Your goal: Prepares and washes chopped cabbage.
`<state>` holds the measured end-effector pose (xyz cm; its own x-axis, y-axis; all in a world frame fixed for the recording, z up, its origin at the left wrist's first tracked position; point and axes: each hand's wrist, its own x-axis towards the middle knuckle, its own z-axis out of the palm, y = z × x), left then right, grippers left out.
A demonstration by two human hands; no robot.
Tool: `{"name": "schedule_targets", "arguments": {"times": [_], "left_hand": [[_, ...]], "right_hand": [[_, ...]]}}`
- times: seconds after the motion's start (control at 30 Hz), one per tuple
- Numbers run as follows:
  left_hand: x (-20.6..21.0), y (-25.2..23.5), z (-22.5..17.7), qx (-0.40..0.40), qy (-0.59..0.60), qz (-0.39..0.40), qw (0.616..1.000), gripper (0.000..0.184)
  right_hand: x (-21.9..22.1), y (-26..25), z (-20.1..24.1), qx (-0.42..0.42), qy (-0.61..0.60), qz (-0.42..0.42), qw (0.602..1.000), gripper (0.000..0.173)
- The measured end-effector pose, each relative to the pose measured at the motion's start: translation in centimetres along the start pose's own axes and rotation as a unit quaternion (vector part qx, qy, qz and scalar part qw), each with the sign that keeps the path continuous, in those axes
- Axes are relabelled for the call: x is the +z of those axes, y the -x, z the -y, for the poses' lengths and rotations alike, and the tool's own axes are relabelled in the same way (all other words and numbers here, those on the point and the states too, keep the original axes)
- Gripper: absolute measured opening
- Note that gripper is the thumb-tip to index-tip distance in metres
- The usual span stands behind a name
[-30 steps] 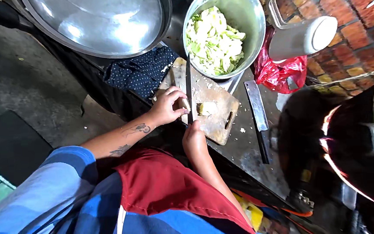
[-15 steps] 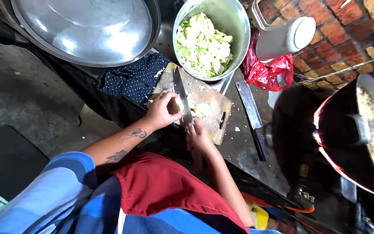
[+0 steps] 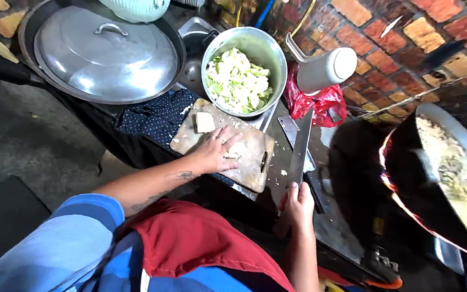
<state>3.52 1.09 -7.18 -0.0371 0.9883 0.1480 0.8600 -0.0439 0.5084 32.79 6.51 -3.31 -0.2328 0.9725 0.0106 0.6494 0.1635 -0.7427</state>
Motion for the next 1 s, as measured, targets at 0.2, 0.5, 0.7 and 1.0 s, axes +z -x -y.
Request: {"name": "schedule_targets", "arguments": {"times": [0.2,0.5,0.7,1.0], "left_hand": [[1.7,-3.2,-1.9,0.030,-0.071,0.057,0.995,0.052],[-2.4,-7.9,-1.8,-0.020,0.007,-0.075,0.997,0.048],[-11.3,-20.5,-0.4,-0.026,-0.046,-0.045,0.998,0.055],[-8.3,-5.9,2.2,-0.106,-0.098,0.032,0.989,0.047]], "right_hand": [[-1.2,1.8,-3.0,-0.013,-0.027,-0.064,0.998,0.031],[-3.5,5.0,-7.3,0.013,-0.084,-0.131,0.988,0.025],[-4.9,6.3,-9.7,0.017,-0.093,-0.128,0.987,0.024],[-4.2,4.3,-12.1,-0.004,0.032,-0.025,0.999,0.029]]}}
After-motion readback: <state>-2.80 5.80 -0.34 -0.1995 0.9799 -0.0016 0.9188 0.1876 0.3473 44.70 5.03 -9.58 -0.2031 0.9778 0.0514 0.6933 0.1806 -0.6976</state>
